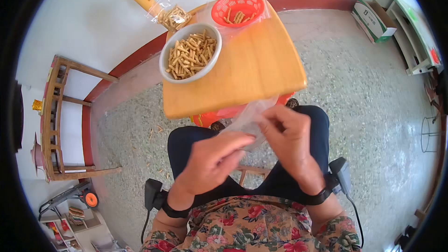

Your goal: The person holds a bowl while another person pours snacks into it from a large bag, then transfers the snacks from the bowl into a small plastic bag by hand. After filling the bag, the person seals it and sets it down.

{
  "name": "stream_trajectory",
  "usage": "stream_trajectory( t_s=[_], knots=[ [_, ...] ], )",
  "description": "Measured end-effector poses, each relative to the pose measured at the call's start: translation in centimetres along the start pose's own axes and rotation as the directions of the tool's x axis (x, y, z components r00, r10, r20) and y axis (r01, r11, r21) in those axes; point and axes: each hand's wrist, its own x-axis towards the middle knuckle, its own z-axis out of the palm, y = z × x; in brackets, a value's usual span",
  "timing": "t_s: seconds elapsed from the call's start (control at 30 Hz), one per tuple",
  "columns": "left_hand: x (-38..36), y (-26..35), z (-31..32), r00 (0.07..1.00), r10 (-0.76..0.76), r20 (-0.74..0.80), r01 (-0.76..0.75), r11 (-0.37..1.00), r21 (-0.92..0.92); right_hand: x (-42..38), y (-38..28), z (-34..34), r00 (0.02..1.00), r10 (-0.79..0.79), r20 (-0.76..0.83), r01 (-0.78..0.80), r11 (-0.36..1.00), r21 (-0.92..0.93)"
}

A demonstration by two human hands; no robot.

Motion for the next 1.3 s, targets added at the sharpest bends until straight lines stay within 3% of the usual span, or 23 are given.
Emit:
stream_trajectory(
  t_s=[0.03,0.07,0.13,0.2,0.27,0.4,0.47,0.57,0.67,0.8,1.03,1.2,1.27,1.3],
  knots=[
    [0.5,-0.1,-1.3,0.998,0.02,-0.06,-0.021,0.999,-0.028,1.0,-0.7,-0.2,0.999,0.018,-0.047,-0.016,0.999,0.046],
    [0.8,-0.6,-2.6,0.991,0.047,-0.125,-0.038,0.996,0.079,2.0,-1.3,-0.4,0.996,-0.015,-0.083,0.015,1.0,0.001],
    [1.9,-1.8,-4.8,0.943,-0.132,-0.304,0.194,0.964,0.182,4.0,-2.4,-0.8,0.992,-0.053,-0.115,0.048,0.998,-0.042],
    [2.9,-6.0,-6.8,0.867,-0.103,-0.488,0.182,0.976,0.116,6.2,-3.3,-1.0,0.977,-0.144,-0.157,0.135,0.988,-0.07],
    [4.0,-8.9,-8.9,0.831,-0.141,-0.538,0.286,0.938,0.197,8.4,-3.6,-0.7,0.971,-0.174,-0.164,0.167,0.984,-0.058],
    [6.3,-11.4,-10.6,0.847,-0.124,-0.516,0.338,0.876,0.344,11.7,-2.8,0.2,0.97,-0.191,-0.148,0.19,0.982,-0.026],
    [7.4,-12.4,-10.9,0.92,0.02,-0.392,0.226,0.79,0.57,13.0,-1.3,0.6,0.981,-0.176,-0.086,0.176,0.984,-0.007],
    [9.1,-13.8,-10.2,0.946,0.091,-0.31,0.142,0.746,0.65,13.9,0.0,0.8,0.999,-0.047,-0.021,0.047,0.999,-0.023],
    [9.8,-14.2,-9.6,0.98,0.048,-0.195,0.115,0.662,0.741,14.5,-0.3,0.0,0.994,-0.019,0.109,0.019,1.0,0.0],
    [10.1,-14.6,-9.3,0.98,-0.007,-0.199,0.159,0.63,0.76,14.8,-0.4,-0.5,0.967,0.105,0.23,-0.119,0.992,0.048],
    [9.9,-15.4,-8.8,0.943,0.042,-0.329,0.223,0.656,0.721,14.9,-0.2,-0.3,0.969,0.081,0.235,-0.08,0.997,-0.012],
    [9.3,-15.6,-9.0,0.934,0.03,-0.355,0.255,0.64,0.725,15.0,-0.2,0.4,0.991,-0.103,0.083,0.116,0.979,-0.167],
    [9.2,-15.6,-9.3,0.902,-0.049,-0.428,0.305,0.774,0.555,15.1,-0.1,0.7,0.982,-0.167,0.088,0.182,0.961,-0.209],
    [9.2,-15.5,-9.4,0.902,-0.044,-0.429,0.303,0.772,0.559,15.1,0.0,0.9,0.971,-0.22,0.098,0.238,0.937,-0.256]
  ],
)
